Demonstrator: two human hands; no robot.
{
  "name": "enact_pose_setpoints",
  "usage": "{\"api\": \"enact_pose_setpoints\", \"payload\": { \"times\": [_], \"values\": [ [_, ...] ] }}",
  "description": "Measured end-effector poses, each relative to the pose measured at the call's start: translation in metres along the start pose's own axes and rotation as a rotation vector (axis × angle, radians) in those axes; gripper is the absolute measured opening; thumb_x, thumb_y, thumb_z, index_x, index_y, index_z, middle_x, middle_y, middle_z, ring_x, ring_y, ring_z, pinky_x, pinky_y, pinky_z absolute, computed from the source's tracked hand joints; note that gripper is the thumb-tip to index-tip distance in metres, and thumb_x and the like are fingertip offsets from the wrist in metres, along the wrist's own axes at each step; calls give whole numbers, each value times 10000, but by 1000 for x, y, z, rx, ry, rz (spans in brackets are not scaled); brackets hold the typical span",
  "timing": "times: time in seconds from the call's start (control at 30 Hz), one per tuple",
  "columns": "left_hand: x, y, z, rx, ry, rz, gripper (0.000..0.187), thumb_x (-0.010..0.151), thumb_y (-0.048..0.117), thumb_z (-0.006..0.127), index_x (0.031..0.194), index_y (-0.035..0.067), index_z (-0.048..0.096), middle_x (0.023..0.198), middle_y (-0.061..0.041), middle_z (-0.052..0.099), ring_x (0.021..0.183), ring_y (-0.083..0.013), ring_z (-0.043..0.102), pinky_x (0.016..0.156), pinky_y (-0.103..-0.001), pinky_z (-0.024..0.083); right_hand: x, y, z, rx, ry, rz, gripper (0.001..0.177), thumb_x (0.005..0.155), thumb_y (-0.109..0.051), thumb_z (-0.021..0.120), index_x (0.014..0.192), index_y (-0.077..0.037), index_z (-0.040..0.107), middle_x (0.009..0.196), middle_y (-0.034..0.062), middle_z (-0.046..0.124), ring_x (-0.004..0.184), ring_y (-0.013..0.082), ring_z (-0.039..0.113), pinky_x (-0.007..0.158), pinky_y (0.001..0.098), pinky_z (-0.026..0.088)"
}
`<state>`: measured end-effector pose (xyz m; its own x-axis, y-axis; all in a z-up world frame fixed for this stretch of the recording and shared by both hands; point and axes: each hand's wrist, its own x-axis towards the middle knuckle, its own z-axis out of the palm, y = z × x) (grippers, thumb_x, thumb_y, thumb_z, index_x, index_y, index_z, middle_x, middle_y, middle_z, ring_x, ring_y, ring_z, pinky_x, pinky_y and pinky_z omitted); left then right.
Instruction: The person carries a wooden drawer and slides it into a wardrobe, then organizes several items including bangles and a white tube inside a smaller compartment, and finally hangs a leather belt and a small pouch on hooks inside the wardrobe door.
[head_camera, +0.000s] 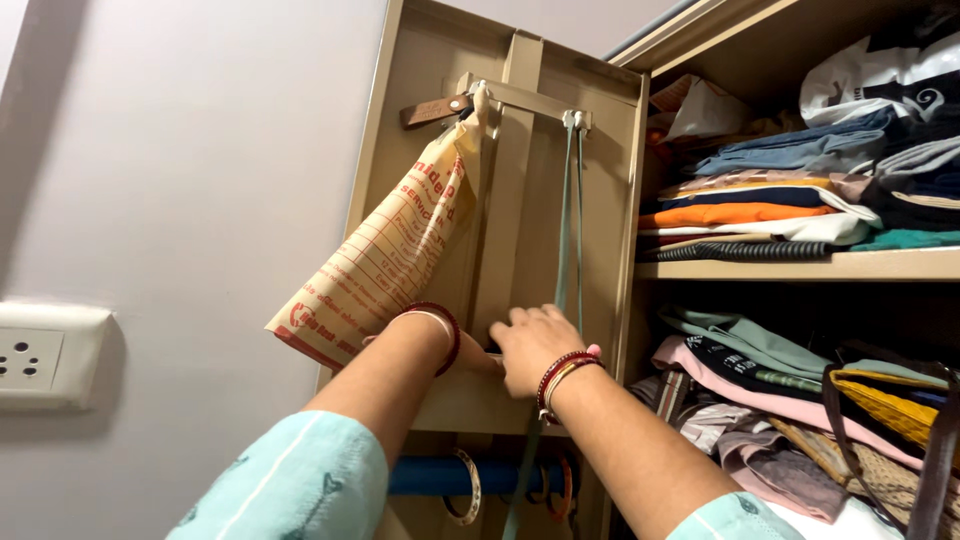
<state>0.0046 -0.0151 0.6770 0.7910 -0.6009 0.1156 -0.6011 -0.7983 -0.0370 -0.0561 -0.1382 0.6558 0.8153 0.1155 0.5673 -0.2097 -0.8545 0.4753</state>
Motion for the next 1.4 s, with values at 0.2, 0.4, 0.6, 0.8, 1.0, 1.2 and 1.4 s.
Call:
{"api": "enact_pose_setpoints", "payload": {
  "times": [0.2, 0.4, 0.6, 0.8, 1.0, 1.2, 1.4],
  "values": [
    [2, -12, -5, -46, -18, -5, 892, 840, 794, 497, 1419, 124, 611, 1441, -171, 576, 1348, -305, 543, 1119, -439, 422, 15, 24, 19, 2, -245, 125, 564, 789, -283, 702, 1321, -123, 608, 1309, 147, 646, 1271, 286, 603, 1234, 466, 252],
    [2, -15, -7, -106, -17, 11, 882, 835, 775, 535, 1434, 130, 596, 1471, -159, 548, 1375, -291, 511, 1135, -429, 402, 33, 67, 48, 543, -261, 100, 715, 721, -315, 745, 1360, -82, 525, 1192, 142, 683, 1128, 276, 675, 949, 358, 536],
    [8, -17, -5, -172, -17, 37, 876, 830, 756, 572, 1449, 136, 580, 1501, -146, 520, 1401, -277, 480, 1150, -419, 382, 32, 85, 53, 922, -306, 26, 530, 780, -387, 722, 1187, -52, 663, 1065, 71, 717, 1055, 168, 635, 934, 288, 476],
    [23, -18, -3, -242, -23, 47, 875, 825, 738, 610, 1463, 142, 565, 1531, -134, 492, 1428, -264, 449, 1165, -410, 362, 40, 100, 68, 1280, -275, 9, 397, 836, -333, 605, 1068, -35, 727, 1018, 62, 677, 980, 157, 582, 917, 308, 466],
    [34, -20, -12, -311, 11, 51, 877, 819, 719, 647, 1478, 148, 549, 1561, -121, 464, 1454, -250, 418, 1180, -400, 342, 47, 105, 80, 1233, -276, 221, 365, 903, -339, 513, 998, -56, 723, 979, 20, 696, 932, 141, 576, 881, 292, 455],
    [29, -33, -16, -289, 59, -7, 879, 811, 672, 723, 1488, 139, 549, 1588, -119, 443, 1477, -242, 393, 1196, -387, 319, 41, 111, 89, 1373, -192, 147, 253, 881, -157, 601, 1082, -42, 706, 915, 35, 651, 866, 133, 574, 782, 285, 459],
    [55, -51, -5, -400, 175, 61, 635, 797, 579, 689, 1215, 110, 783, 1293, -104, 722, 1185, -233, 665, 1019, -347, 477, 28, 113, 88, 1593, -88, 108, 237, 913, -122, 661, 1128, -25, 692, 1002, 58, 749, 945, 141, 699, 874, 286, 550]
  ]
}}
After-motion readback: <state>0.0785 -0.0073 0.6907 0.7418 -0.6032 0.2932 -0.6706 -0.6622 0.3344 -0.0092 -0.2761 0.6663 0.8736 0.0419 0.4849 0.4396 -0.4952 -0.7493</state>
